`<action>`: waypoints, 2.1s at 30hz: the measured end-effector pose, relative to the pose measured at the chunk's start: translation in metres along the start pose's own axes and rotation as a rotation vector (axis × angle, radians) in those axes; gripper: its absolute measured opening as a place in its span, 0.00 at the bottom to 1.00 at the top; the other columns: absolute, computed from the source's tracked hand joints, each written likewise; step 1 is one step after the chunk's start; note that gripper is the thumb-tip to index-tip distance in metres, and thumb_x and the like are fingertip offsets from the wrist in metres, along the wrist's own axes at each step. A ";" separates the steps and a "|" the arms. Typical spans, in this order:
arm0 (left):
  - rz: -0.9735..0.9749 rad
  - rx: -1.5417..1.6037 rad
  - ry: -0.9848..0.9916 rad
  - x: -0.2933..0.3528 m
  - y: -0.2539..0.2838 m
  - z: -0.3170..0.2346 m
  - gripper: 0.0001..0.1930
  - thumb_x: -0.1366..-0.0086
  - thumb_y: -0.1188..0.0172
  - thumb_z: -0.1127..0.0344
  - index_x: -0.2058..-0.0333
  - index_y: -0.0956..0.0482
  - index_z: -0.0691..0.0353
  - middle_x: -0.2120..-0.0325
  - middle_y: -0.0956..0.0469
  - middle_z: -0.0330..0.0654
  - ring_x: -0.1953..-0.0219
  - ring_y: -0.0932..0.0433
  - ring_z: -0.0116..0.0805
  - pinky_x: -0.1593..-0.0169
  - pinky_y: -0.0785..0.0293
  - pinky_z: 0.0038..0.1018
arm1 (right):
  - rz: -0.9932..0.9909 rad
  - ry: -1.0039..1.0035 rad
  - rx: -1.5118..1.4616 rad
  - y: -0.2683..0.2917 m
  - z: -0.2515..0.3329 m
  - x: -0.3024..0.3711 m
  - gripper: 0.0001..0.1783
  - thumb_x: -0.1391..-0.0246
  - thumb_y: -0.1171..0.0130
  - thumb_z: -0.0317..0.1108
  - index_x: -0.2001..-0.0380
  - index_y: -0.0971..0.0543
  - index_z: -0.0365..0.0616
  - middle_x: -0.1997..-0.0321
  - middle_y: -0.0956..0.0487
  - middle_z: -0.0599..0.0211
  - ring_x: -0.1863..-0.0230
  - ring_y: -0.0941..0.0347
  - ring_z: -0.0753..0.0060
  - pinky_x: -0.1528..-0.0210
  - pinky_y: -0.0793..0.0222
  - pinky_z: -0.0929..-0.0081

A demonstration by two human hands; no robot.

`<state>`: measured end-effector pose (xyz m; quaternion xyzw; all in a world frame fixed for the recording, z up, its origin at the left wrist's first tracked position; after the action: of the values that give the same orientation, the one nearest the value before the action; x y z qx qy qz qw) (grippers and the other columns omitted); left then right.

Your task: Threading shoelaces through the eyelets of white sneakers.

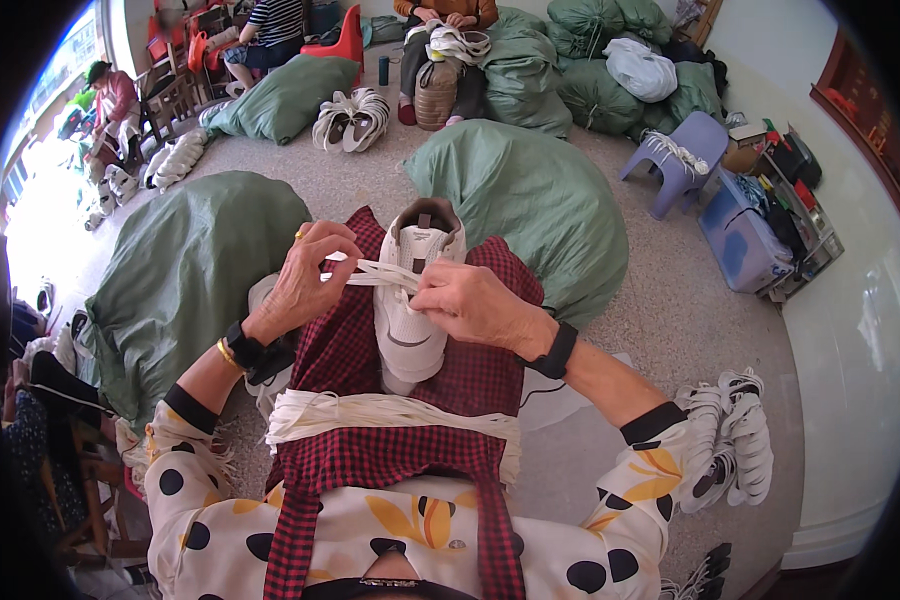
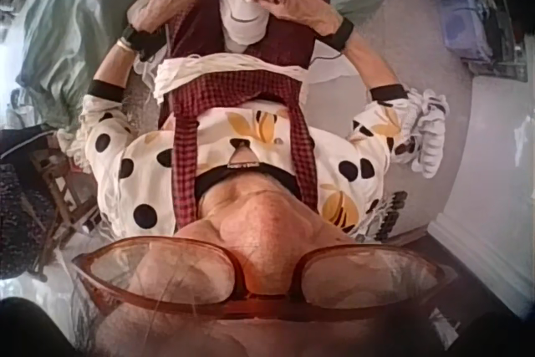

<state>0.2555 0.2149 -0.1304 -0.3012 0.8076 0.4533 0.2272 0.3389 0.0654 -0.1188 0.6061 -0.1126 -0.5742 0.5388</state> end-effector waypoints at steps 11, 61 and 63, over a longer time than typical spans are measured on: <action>0.211 0.012 0.019 -0.013 -0.037 0.018 0.09 0.43 0.39 0.64 0.72 0.18 0.65 0.71 0.20 0.48 0.63 0.23 0.46 0.49 0.31 0.38 | -0.104 -0.230 0.369 0.012 -0.030 0.028 0.25 0.60 0.46 0.20 0.53 0.25 0.44 0.70 0.26 0.62 0.71 0.24 0.58 0.71 0.26 0.63; 0.492 0.008 0.079 -0.051 -0.049 -0.001 0.09 0.42 0.40 0.66 0.72 0.22 0.68 0.80 0.22 0.51 0.75 0.21 0.48 0.67 0.25 0.40 | 0.051 -0.328 0.285 -0.013 -0.056 0.031 0.20 0.59 0.42 0.24 0.58 0.29 0.44 0.70 0.21 0.55 0.63 0.21 0.49 0.64 0.25 0.55; 0.474 -0.008 0.237 -0.055 -0.017 0.027 0.10 0.40 0.39 0.66 0.70 0.22 0.70 0.82 0.24 0.49 0.76 0.21 0.42 0.69 0.26 0.39 | 0.051 -0.343 0.289 -0.015 -0.058 0.030 0.20 0.59 0.43 0.24 0.58 0.29 0.44 0.70 0.21 0.55 0.63 0.21 0.49 0.64 0.25 0.55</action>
<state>0.3087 0.2470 -0.1186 -0.1556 0.8747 0.4587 0.0175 0.3883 0.0788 -0.1614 0.5675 -0.2990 -0.6327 0.4338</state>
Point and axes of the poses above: each hand's wrist, its own x-axis away from the middle knuckle, its own y-axis out of the back of the hand, z = x × y, the point moved 10 cm from there along -x, towards the middle knuckle
